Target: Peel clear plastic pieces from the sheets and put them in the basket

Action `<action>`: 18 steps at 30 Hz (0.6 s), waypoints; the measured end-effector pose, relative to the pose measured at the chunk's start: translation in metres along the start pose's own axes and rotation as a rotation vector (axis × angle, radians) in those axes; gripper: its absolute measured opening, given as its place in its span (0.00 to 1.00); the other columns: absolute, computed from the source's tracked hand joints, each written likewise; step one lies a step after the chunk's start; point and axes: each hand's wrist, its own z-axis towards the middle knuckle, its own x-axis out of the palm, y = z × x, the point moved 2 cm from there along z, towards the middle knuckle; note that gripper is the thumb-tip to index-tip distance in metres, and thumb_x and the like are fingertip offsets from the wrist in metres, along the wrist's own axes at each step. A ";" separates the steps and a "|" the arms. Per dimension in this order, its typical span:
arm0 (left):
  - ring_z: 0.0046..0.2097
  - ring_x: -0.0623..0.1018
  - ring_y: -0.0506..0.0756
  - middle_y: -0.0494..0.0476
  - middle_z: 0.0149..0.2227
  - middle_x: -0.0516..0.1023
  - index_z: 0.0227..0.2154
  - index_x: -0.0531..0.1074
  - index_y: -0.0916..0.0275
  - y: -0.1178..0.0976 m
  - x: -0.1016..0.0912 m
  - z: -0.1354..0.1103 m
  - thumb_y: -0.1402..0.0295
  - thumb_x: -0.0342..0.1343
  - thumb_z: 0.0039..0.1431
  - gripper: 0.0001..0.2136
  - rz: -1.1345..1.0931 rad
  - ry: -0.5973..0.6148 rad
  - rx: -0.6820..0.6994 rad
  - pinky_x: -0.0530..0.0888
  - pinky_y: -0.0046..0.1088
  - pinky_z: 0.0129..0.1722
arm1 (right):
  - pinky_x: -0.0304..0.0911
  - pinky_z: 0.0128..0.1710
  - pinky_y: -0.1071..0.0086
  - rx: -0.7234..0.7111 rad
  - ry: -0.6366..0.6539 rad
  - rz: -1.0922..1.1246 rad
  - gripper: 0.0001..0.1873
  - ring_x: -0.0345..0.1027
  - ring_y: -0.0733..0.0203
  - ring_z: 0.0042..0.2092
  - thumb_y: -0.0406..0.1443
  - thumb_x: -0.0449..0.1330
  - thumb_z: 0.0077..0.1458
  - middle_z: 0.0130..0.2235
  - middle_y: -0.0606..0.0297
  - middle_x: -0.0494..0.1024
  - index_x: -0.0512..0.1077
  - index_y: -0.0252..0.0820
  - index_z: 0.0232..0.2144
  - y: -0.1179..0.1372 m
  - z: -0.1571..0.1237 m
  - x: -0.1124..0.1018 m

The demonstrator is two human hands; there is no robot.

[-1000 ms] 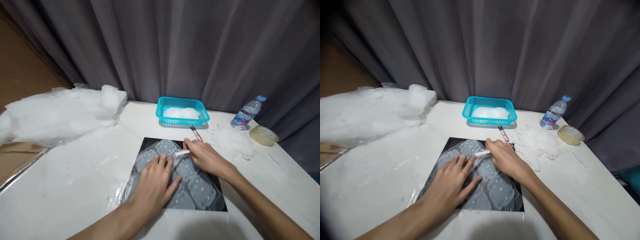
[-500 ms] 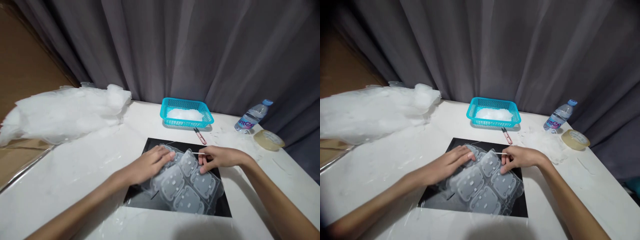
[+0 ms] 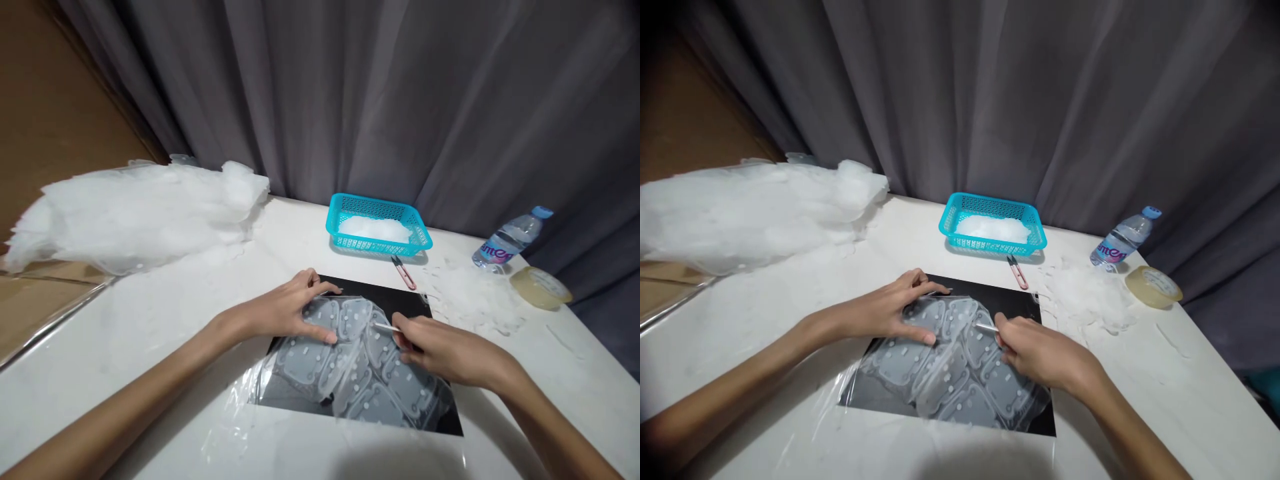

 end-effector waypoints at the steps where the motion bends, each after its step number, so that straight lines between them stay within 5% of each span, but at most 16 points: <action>1: 0.52 0.74 0.62 0.59 0.51 0.69 0.63 0.68 0.50 0.001 0.001 -0.002 0.40 0.63 0.57 0.35 -0.006 -0.013 -0.003 0.74 0.43 0.55 | 0.59 0.37 0.69 -0.023 -0.006 -0.009 0.07 0.67 0.59 0.39 0.28 0.58 0.61 0.38 0.65 0.73 0.64 0.45 0.38 -0.001 0.000 -0.001; 6: 0.54 0.72 0.63 0.59 0.50 0.68 0.58 0.70 0.53 0.006 0.009 -0.013 0.44 0.57 0.65 0.26 0.012 -0.109 0.035 0.72 0.44 0.57 | 0.61 0.43 0.66 -0.085 -0.268 -0.132 0.12 0.68 0.55 0.45 0.23 0.52 0.60 0.44 0.58 0.73 0.65 0.43 0.41 -0.014 0.017 -0.033; 11: 0.51 0.72 0.66 0.63 0.47 0.70 0.48 0.72 0.62 -0.010 0.031 -0.026 0.45 0.50 0.69 0.24 0.292 -0.253 0.046 0.72 0.49 0.54 | 0.60 0.42 0.63 -0.095 -0.495 -0.497 0.20 0.67 0.50 0.48 0.18 0.48 0.57 0.45 0.52 0.75 0.70 0.39 0.44 -0.008 0.058 -0.064; 15: 0.52 0.72 0.70 0.69 0.48 0.72 0.45 0.71 0.64 -0.033 0.062 -0.037 0.50 0.49 0.70 0.20 0.510 -0.425 -0.120 0.74 0.51 0.50 | 0.59 0.44 0.61 -0.176 -0.511 -0.657 0.24 0.66 0.48 0.51 0.16 0.46 0.56 0.48 0.50 0.73 0.73 0.38 0.44 0.009 0.090 -0.058; 18: 0.52 0.74 0.71 0.72 0.47 0.74 0.44 0.71 0.64 -0.046 0.070 -0.040 0.50 0.49 0.71 0.20 0.568 -0.405 -0.258 0.76 0.47 0.44 | 0.60 0.47 0.60 -0.235 -0.515 -0.667 0.22 0.65 0.48 0.52 0.18 0.47 0.61 0.51 0.51 0.73 0.74 0.39 0.46 0.020 0.107 -0.046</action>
